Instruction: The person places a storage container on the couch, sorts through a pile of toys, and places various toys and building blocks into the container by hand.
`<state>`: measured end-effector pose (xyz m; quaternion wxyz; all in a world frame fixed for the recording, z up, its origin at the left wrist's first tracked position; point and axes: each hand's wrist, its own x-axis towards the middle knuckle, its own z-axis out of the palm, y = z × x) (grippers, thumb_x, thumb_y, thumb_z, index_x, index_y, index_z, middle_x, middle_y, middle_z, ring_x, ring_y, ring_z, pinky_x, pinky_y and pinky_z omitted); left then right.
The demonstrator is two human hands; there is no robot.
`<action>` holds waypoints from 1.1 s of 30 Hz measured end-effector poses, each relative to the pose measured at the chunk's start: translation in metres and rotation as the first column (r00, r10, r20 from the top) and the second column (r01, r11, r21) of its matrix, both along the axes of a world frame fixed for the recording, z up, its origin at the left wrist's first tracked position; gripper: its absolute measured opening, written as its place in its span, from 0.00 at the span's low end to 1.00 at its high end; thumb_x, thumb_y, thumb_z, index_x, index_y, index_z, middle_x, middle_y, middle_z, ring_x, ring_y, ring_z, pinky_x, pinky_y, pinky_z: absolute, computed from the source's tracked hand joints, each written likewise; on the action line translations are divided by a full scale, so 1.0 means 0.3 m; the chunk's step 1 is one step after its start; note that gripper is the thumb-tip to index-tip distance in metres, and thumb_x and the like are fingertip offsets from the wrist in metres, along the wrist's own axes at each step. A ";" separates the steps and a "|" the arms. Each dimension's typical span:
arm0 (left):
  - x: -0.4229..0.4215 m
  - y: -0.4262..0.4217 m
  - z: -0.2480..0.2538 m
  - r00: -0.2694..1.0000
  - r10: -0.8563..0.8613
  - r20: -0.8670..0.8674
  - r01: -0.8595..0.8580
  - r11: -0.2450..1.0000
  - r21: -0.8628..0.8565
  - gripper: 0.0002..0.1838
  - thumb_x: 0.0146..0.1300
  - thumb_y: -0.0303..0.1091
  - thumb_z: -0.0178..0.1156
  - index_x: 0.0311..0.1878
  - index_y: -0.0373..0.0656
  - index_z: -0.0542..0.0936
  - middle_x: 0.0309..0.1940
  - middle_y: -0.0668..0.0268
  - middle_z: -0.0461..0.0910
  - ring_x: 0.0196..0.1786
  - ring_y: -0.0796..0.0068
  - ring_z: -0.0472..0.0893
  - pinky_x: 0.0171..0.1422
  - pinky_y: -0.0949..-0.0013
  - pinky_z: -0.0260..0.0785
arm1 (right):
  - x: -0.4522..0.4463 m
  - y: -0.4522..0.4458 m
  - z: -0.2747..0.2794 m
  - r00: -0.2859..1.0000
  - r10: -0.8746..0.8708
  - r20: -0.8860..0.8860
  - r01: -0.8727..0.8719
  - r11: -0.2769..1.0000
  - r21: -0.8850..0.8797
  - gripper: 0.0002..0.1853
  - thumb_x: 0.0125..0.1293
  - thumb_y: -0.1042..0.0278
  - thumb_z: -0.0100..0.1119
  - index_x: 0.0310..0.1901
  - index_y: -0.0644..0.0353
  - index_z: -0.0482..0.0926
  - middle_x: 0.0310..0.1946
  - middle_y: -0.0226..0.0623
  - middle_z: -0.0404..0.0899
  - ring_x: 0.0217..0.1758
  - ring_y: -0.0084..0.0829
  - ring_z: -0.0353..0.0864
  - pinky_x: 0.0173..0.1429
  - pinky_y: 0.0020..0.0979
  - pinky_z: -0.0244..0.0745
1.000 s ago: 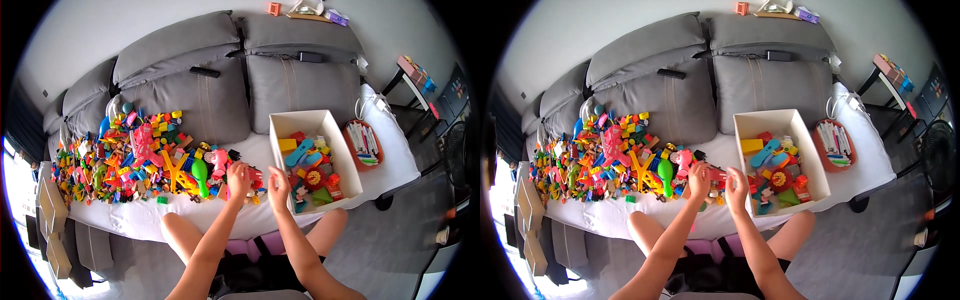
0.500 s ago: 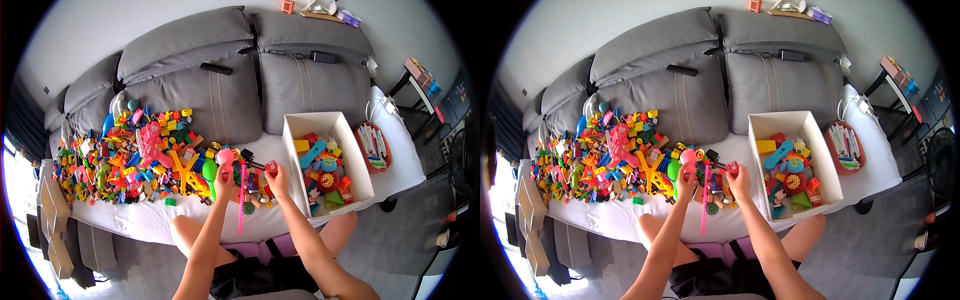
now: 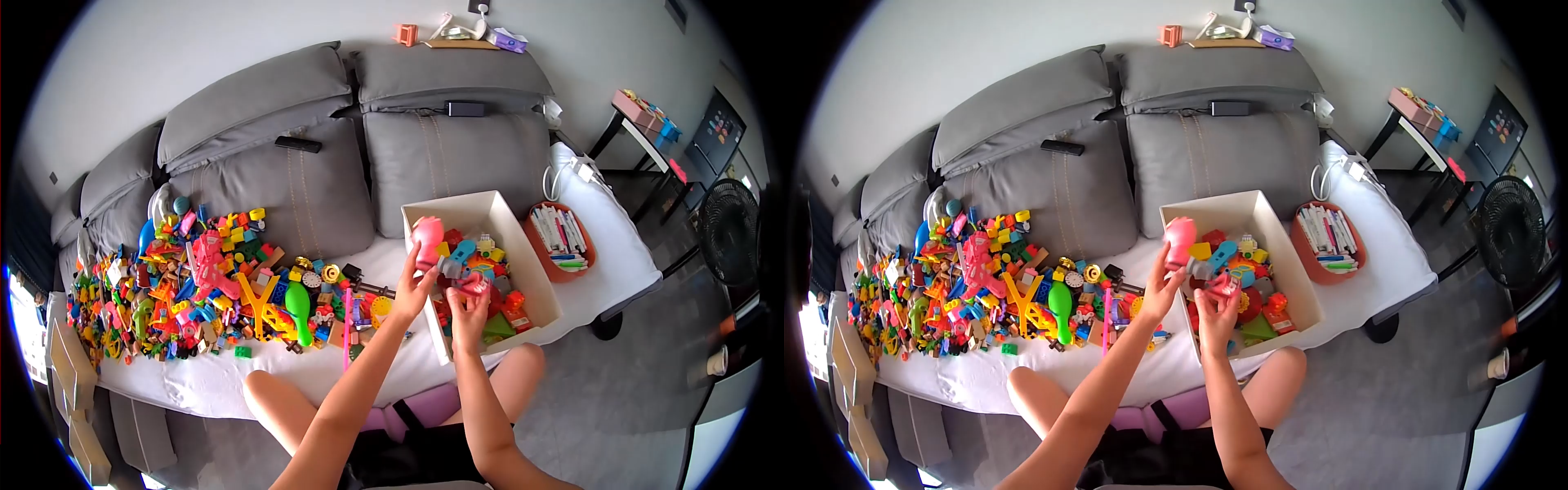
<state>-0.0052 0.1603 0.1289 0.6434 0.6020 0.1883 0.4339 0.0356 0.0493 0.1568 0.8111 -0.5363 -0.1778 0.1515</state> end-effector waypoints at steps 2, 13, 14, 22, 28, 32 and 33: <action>0.022 -0.001 -0.013 0.993 0.053 -0.105 -0.053 0.999 -0.002 0.32 0.62 0.31 0.56 0.68 0.50 0.57 0.61 0.60 0.64 0.59 0.71 0.67 0.56 0.67 0.66 | 0.034 -0.009 -0.085 0.999 0.017 0.049 -0.007 0.979 -0.202 0.40 0.54 0.81 0.60 0.66 0.64 0.49 0.57 0.43 0.63 0.57 0.32 0.68 0.58 0.30 0.68; -0.514 -0.097 -0.336 0.597 0.650 -0.471 -0.334 0.735 0.591 0.15 0.49 0.25 0.58 0.43 0.42 0.77 0.43 0.56 0.73 0.46 0.55 0.72 0.51 0.57 0.66 | -0.310 0.116 -0.308 0.786 0.447 0.428 -0.235 0.856 -0.461 0.16 0.55 0.79 0.57 0.47 0.61 0.74 0.38 0.39 0.79 0.38 0.31 0.79 0.44 0.27 0.73; -0.557 -0.107 -0.349 0.522 0.690 -0.501 -0.319 0.703 0.635 0.16 0.49 0.26 0.58 0.45 0.43 0.76 0.44 0.56 0.73 0.46 0.55 0.72 0.52 0.57 0.66 | -0.328 0.144 -0.357 0.705 0.463 0.538 -0.128 0.828 -0.546 0.15 0.54 0.77 0.58 0.45 0.61 0.75 0.39 0.40 0.79 0.39 0.36 0.78 0.46 0.31 0.73; -0.718 -0.145 -0.469 0.503 0.531 -0.682 -0.389 0.844 0.370 0.11 0.57 0.28 0.54 0.44 0.40 0.74 0.33 0.52 0.76 0.35 0.51 0.77 0.38 0.57 0.70 | -0.349 0.316 -0.543 0.554 0.595 0.583 0.092 0.652 -0.753 0.14 0.52 0.63 0.62 0.34 0.66 0.76 0.35 0.42 0.78 0.42 0.43 0.76 0.48 0.37 0.70; -0.670 -0.127 -0.448 0.593 0.587 -0.552 -0.643 0.757 0.114 0.11 0.65 0.31 0.50 0.45 0.36 0.74 0.23 0.59 0.76 0.24 0.67 0.77 0.31 0.64 0.69 | -0.325 0.255 -0.522 0.895 0.407 0.184 -0.265 0.815 -0.515 0.09 0.62 0.66 0.57 0.33 0.64 0.77 0.28 0.31 0.78 0.30 0.20 0.74 0.33 0.24 0.67; -0.484 -0.100 -0.339 0.830 0.442 -0.341 -0.537 0.797 -0.275 0.15 0.66 0.31 0.49 0.54 0.38 0.71 0.25 0.68 0.76 0.20 0.83 0.70 0.22 0.75 0.64 | -0.316 0.106 -0.303 0.893 0.435 -0.114 -0.448 0.884 -0.135 0.08 0.65 0.70 0.54 0.41 0.66 0.76 0.36 0.29 0.78 0.39 0.16 0.74 0.43 0.18 0.68; -0.422 -0.086 -0.295 0.900 0.352 -0.258 -0.433 0.794 -0.428 0.16 0.66 0.31 0.49 0.56 0.39 0.70 0.26 0.68 0.77 0.19 0.85 0.69 0.20 0.77 0.62 | -0.305 0.068 -0.233 0.905 0.411 -0.111 -0.422 0.900 -0.106 0.09 0.65 0.71 0.54 0.43 0.67 0.76 0.37 0.30 0.78 0.41 0.17 0.75 0.47 0.19 0.68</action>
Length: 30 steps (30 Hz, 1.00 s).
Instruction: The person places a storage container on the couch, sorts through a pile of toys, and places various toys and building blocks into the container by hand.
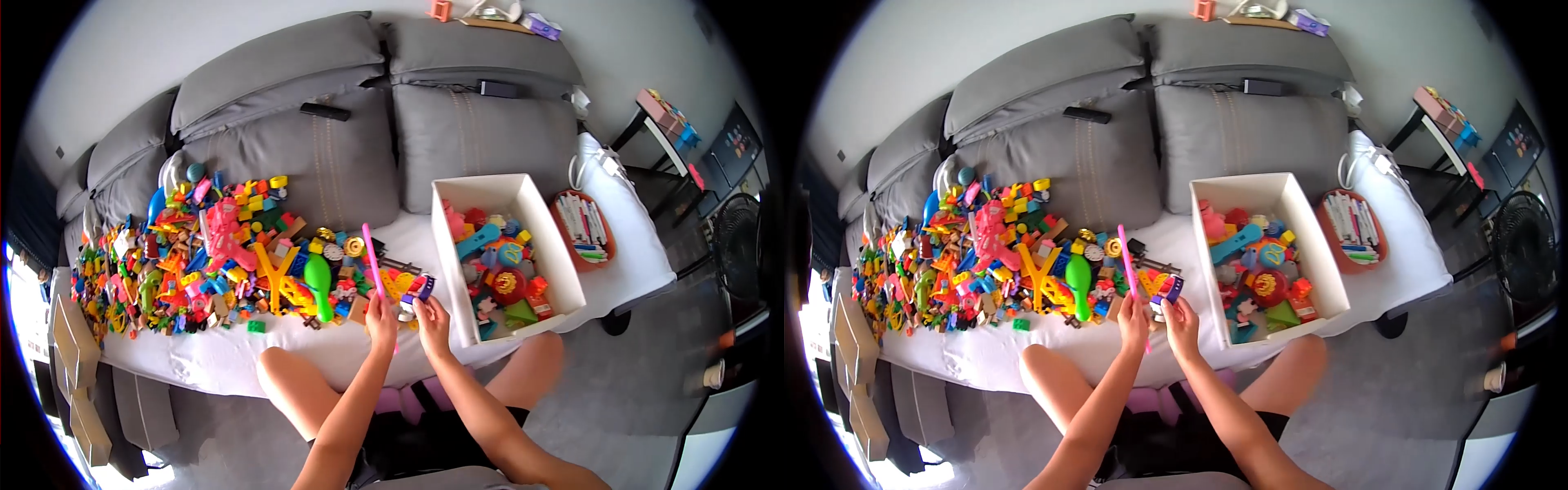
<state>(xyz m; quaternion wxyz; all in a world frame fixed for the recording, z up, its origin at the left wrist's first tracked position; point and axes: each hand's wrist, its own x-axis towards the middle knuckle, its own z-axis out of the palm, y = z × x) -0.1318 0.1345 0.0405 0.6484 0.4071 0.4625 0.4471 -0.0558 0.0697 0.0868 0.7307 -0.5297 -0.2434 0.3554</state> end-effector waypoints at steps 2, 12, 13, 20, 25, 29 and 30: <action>0.158 -0.001 0.131 0.989 -0.079 0.126 0.080 0.997 -0.004 0.21 0.66 0.31 0.48 0.62 0.41 0.64 0.31 0.67 0.77 0.19 0.87 0.67 0.18 0.81 0.59 | 0.060 -0.070 0.032 0.975 -0.146 0.166 0.126 0.984 0.127 0.12 0.66 0.75 0.52 0.49 0.68 0.73 0.44 0.34 0.77 0.45 0.19 0.75 0.52 0.20 0.68; 0.452 -0.124 0.222 0.960 -0.166 -0.224 0.261 0.815 0.518 0.19 0.65 0.29 0.49 0.60 0.40 0.67 0.48 0.57 0.71 0.43 0.73 0.74 0.45 0.72 0.70 | 0.237 -0.191 0.131 0.652 -0.547 0.524 0.618 0.784 0.050 0.34 0.59 0.80 0.52 0.67 0.62 0.51 0.67 0.45 0.51 0.70 0.36 0.52 0.72 0.37 0.45; 0.398 -0.141 0.262 0.981 -0.153 -0.121 0.192 0.870 0.453 0.14 0.63 0.24 0.48 0.52 0.39 0.73 0.46 0.54 0.72 0.47 0.60 0.74 0.45 0.66 0.71 | 0.213 -0.181 0.143 0.689 -0.536 0.488 0.561 0.821 0.109 0.36 0.58 0.84 0.50 0.68 0.60 0.48 0.68 0.42 0.49 0.71 0.37 0.50 0.72 0.37 0.45; -0.030 -0.072 -0.076 0.750 0.132 -0.648 0.324 0.781 0.534 0.12 0.52 0.24 0.55 0.41 0.41 0.77 0.41 0.57 0.75 0.44 0.54 0.73 0.47 0.57 0.68 | 0.060 -0.046 -0.057 0.674 0.097 0.732 0.054 0.982 -0.180 0.13 0.54 0.84 0.54 0.42 0.64 0.76 0.41 0.38 0.78 0.50 0.34 0.75 0.53 0.28 0.70; -0.163 -0.070 -0.099 0.547 -0.031 -0.836 0.659 0.632 0.407 0.31 0.49 0.29 0.60 0.60 0.44 0.66 0.60 0.62 0.65 0.50 0.57 0.75 0.49 0.60 0.71 | 0.042 0.019 -0.265 0.206 0.345 0.916 0.255 0.885 -0.390 0.19 0.43 0.78 0.58 0.42 0.58 0.77 0.46 0.36 0.76 0.51 0.42 0.72 0.52 0.42 0.69; -0.101 -0.073 -0.080 0.274 -0.137 -0.952 0.683 0.724 0.093 0.36 0.48 0.33 0.63 0.63 0.51 0.62 0.65 0.66 0.58 0.48 0.56 0.77 0.44 0.60 0.73 | 0.082 0.041 -0.283 0.272 0.312 0.910 0.215 0.902 -0.374 0.15 0.44 0.77 0.59 0.38 0.59 0.77 0.39 0.36 0.78 0.46 0.42 0.74 0.49 0.40 0.70; -0.086 -0.055 -0.103 0.244 -0.112 -0.963 0.677 0.731 0.086 0.35 0.49 0.33 0.63 0.62 0.51 0.63 0.65 0.65 0.58 0.48 0.56 0.77 0.44 0.60 0.73 | 0.091 0.047 -0.273 0.318 0.298 0.900 0.188 0.911 -0.368 0.14 0.44 0.76 0.60 0.37 0.59 0.76 0.37 0.35 0.79 0.45 0.43 0.75 0.48 0.40 0.71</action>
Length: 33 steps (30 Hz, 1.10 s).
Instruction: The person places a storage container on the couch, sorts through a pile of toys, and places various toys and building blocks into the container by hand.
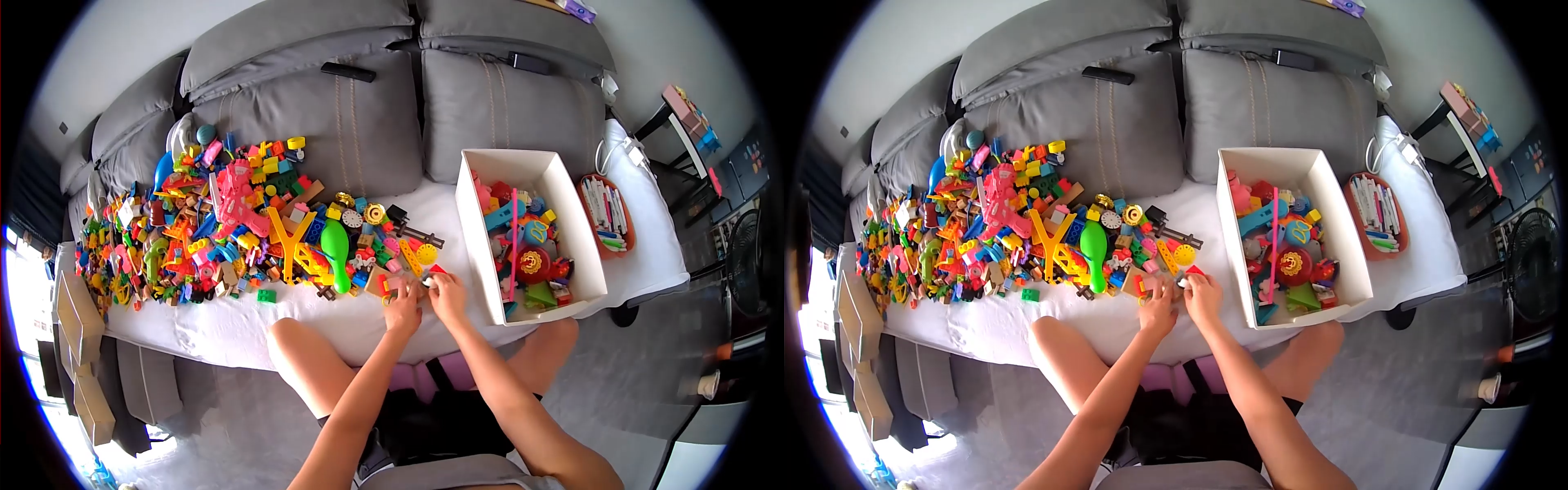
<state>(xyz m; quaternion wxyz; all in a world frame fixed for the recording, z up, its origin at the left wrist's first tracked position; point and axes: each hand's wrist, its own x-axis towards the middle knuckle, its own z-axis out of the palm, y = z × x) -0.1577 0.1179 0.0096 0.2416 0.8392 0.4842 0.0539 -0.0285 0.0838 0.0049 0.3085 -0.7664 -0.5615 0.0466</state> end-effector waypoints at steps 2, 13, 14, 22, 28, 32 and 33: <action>0.031 0.030 -0.043 0.997 0.027 -0.066 -0.025 0.999 0.039 0.32 0.49 0.34 0.62 0.60 0.51 0.64 0.64 0.63 0.58 0.47 0.56 0.78 0.42 0.60 0.73 | -0.001 -0.014 0.048 0.981 -0.085 -0.174 0.098 0.993 0.068 0.10 0.51 0.71 0.63 0.35 0.60 0.75 0.29 0.36 0.79 0.33 0.34 0.78 0.38 0.31 0.73; 0.103 0.110 0.006 0.329 0.701 0.632 -0.336 0.713 -0.616 0.18 0.62 0.44 0.57 0.41 0.35 0.74 0.25 0.68 0.75 0.21 0.82 0.72 0.25 0.77 0.65 | -0.047 -0.099 0.293 0.218 -0.037 -0.975 0.187 0.982 0.004 0.12 0.65 0.58 0.53 0.41 0.58 0.72 0.27 0.32 0.79 0.24 0.16 0.73 0.27 0.18 0.66; 0.148 0.105 0.050 0.223 0.718 0.659 -0.275 0.695 -0.664 0.17 0.63 0.43 0.56 0.41 0.36 0.74 0.25 0.68 0.75 0.21 0.83 0.71 0.24 0.78 0.63 | -0.042 -0.114 0.331 0.275 0.023 -0.961 0.202 0.976 0.082 0.11 0.66 0.61 0.53 0.41 0.59 0.72 0.26 0.31 0.78 0.23 0.15 0.72 0.27 0.18 0.65; 0.486 -0.029 0.353 0.387 0.430 0.816 0.165 0.838 -0.520 0.21 0.67 0.42 0.51 0.57 0.37 0.69 0.33 0.69 0.76 0.21 0.85 0.71 0.21 0.81 0.63 | 0.198 -0.270 0.464 0.785 -0.418 -0.457 0.550 0.810 0.204 0.15 0.59 0.61 0.60 0.43 0.62 0.75 0.36 0.45 0.78 0.37 0.40 0.78 0.41 0.37 0.71; 0.338 -0.026 0.201 0.392 0.413 0.822 -0.013 0.896 -0.444 0.14 0.68 0.38 0.49 0.44 0.37 0.76 0.33 0.67 0.80 0.22 0.85 0.71 0.23 0.81 0.63 | 0.141 -0.250 0.447 0.921 -0.370 -0.117 0.377 0.778 0.503 0.21 0.53 0.76 0.58 0.52 0.63 0.71 0.53 0.51 0.69 0.53 0.48 0.70 0.56 0.40 0.66; 0.100 0.008 0.052 0.727 0.237 0.645 -0.227 0.969 -0.101 0.07 0.59 0.29 0.56 0.39 0.40 0.78 0.36 0.60 0.78 0.26 0.68 0.78 0.29 0.72 0.69 | -0.016 -0.141 0.372 0.955 0.032 -0.294 0.118 0.869 0.480 0.13 0.55 0.81 0.55 0.44 0.62 0.76 0.43 0.42 0.77 0.48 0.41 0.76 0.53 0.35 0.70; 0.037 0.008 0.039 0.803 0.205 0.560 -0.185 0.978 -0.092 0.10 0.58 0.30 0.57 0.43 0.42 0.77 0.42 0.61 0.77 0.31 0.66 0.78 0.32 0.69 0.71 | -0.044 -0.107 0.325 0.945 0.039 -0.324 0.089 0.924 0.371 0.12 0.54 0.80 0.55 0.42 0.61 0.77 0.40 0.41 0.78 0.45 0.41 0.77 0.51 0.35 0.71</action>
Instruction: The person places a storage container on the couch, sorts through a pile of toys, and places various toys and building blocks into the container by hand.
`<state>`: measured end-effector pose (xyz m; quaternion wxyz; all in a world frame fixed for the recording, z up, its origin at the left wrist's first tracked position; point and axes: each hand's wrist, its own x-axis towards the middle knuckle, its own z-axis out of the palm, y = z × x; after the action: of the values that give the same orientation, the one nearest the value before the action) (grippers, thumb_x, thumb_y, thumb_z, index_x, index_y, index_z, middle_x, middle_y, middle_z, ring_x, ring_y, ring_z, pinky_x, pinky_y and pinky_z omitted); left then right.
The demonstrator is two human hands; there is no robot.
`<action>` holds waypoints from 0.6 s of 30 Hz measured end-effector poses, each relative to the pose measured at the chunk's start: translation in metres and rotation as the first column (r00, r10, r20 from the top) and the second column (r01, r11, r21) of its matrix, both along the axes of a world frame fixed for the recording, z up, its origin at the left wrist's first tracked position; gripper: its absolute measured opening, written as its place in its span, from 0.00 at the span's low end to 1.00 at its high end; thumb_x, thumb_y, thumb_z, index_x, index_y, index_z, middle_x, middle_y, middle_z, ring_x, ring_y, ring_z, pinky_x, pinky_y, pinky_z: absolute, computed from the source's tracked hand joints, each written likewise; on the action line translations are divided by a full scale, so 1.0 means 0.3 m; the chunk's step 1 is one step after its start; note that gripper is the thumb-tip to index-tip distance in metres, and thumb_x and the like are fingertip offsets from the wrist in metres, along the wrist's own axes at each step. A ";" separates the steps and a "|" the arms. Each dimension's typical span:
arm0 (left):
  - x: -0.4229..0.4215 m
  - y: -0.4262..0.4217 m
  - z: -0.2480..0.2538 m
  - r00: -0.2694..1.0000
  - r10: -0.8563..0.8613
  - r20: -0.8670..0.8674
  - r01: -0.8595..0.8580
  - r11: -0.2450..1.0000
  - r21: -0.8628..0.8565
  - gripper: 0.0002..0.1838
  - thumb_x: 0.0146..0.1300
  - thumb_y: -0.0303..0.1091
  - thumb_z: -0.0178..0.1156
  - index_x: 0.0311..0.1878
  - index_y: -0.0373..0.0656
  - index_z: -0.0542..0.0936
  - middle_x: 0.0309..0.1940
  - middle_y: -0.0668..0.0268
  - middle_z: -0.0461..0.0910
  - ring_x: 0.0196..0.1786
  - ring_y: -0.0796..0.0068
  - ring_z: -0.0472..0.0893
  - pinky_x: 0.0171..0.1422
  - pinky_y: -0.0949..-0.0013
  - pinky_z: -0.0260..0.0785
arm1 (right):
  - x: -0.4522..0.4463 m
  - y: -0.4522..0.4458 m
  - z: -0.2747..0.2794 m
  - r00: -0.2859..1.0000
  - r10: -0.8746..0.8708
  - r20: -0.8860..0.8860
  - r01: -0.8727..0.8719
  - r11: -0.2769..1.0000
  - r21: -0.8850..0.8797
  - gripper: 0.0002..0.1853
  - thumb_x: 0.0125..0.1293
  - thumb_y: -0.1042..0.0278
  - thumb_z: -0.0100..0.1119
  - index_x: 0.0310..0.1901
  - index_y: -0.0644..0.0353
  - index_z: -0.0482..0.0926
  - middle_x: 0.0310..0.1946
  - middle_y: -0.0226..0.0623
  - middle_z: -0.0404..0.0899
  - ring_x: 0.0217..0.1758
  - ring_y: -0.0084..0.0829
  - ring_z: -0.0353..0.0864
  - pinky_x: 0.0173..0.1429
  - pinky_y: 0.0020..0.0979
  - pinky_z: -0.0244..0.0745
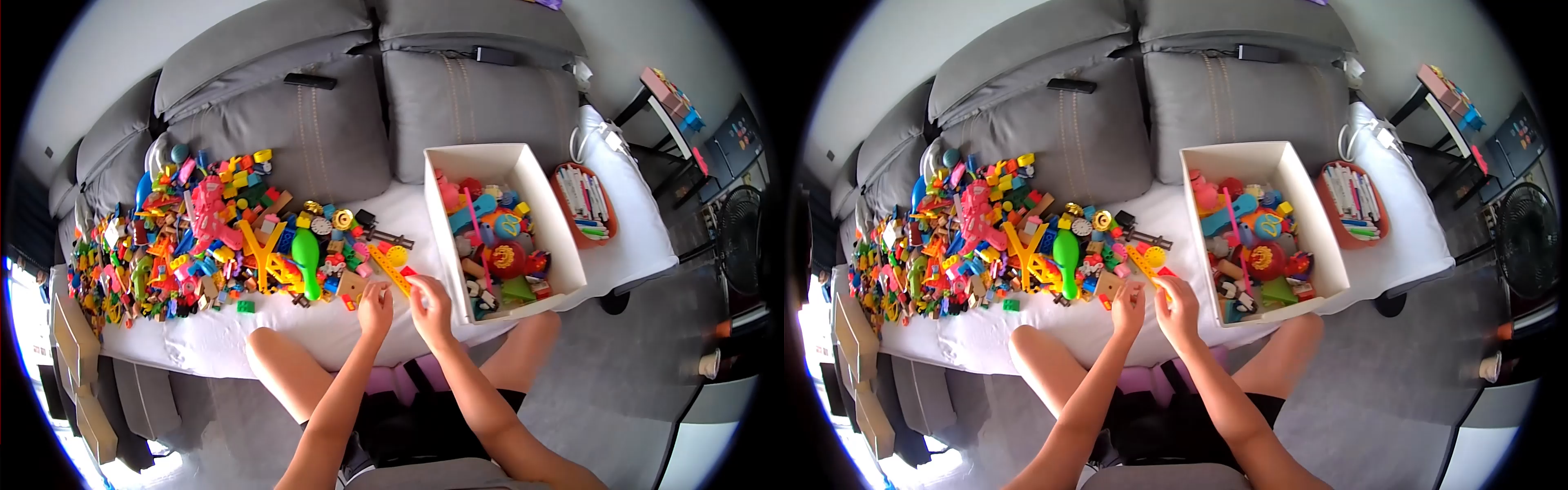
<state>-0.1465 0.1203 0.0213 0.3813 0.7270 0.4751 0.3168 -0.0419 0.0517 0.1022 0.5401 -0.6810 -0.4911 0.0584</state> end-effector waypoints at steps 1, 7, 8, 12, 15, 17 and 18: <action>-0.054 -0.006 -0.012 0.993 -0.054 -0.106 0.052 0.998 -0.017 0.13 0.57 0.30 0.57 0.47 0.44 0.77 0.47 0.62 0.75 0.36 0.65 0.79 0.36 0.66 0.72 | -0.021 0.034 -0.058 0.999 0.044 -0.027 -0.047 0.992 -0.117 0.11 0.54 0.79 0.55 0.40 0.61 0.78 0.38 0.41 0.79 0.43 0.41 0.77 0.49 0.34 0.72; -0.162 -0.046 -0.070 0.869 -0.146 -0.473 0.207 0.975 0.080 0.26 0.54 0.35 0.59 0.59 0.52 0.69 0.59 0.65 0.65 0.53 0.57 0.74 0.50 0.59 0.71 | -0.034 0.108 -0.347 0.930 0.092 0.356 0.155 0.779 -0.607 0.26 0.48 0.70 0.60 0.53 0.58 0.69 0.37 0.43 0.75 0.43 0.45 0.75 0.44 0.41 0.73; -0.144 -0.040 -0.052 0.855 -0.138 -0.501 0.172 0.985 0.023 0.26 0.54 0.37 0.59 0.59 0.52 0.69 0.59 0.65 0.65 0.51 0.57 0.75 0.49 0.59 0.71 | -0.026 0.102 -0.371 0.933 0.101 0.346 0.146 0.771 -0.620 0.26 0.48 0.70 0.60 0.53 0.58 0.69 0.36 0.43 0.75 0.42 0.45 0.76 0.43 0.40 0.74; -0.099 -0.013 -0.086 0.855 -0.098 -0.510 0.112 0.994 -0.004 0.22 0.55 0.36 0.58 0.56 0.51 0.72 0.56 0.64 0.67 0.47 0.57 0.76 0.46 0.60 0.72 | -0.036 0.038 -0.415 0.994 0.074 0.086 -0.010 0.812 -0.584 0.26 0.51 0.69 0.60 0.54 0.59 0.68 0.32 0.43 0.76 0.29 0.41 0.78 0.33 0.37 0.74; -0.115 0.003 -0.188 0.945 0.003 -0.326 0.026 0.996 0.087 0.17 0.57 0.36 0.57 0.49 0.44 0.74 0.48 0.60 0.73 0.43 0.57 0.78 0.43 0.60 0.72 | -0.050 -0.010 -0.398 0.895 -0.005 -0.447 -0.234 0.846 -0.478 0.24 0.56 0.66 0.57 0.55 0.59 0.68 0.31 0.38 0.76 0.23 0.29 0.75 0.27 0.29 0.71; -0.135 0.009 -0.231 0.982 0.103 -0.157 -0.082 0.988 0.134 0.14 0.59 0.36 0.55 0.45 0.39 0.74 0.40 0.56 0.77 0.39 0.57 0.78 0.41 0.58 0.71 | -0.057 -0.027 -0.328 0.656 0.022 -0.754 -0.383 0.871 -0.307 0.23 0.60 0.64 0.54 0.57 0.58 0.67 0.31 0.35 0.76 0.21 0.22 0.72 0.24 0.23 0.68; -0.128 0.002 -0.213 0.977 0.181 -0.109 -0.160 0.971 0.180 0.12 0.62 0.36 0.53 0.40 0.36 0.73 0.28 0.57 0.78 0.32 0.61 0.80 0.34 0.61 0.71 | -0.057 -0.033 -0.265 0.519 0.078 -0.851 -0.445 0.875 -0.191 0.22 0.62 0.63 0.52 0.58 0.58 0.67 0.31 0.34 0.76 0.20 0.19 0.70 0.24 0.21 0.66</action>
<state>-0.1848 0.1210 -0.0426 0.2587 0.7315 0.5301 0.3420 -0.0590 0.0418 0.0229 0.5438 -0.5817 -0.2588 0.5467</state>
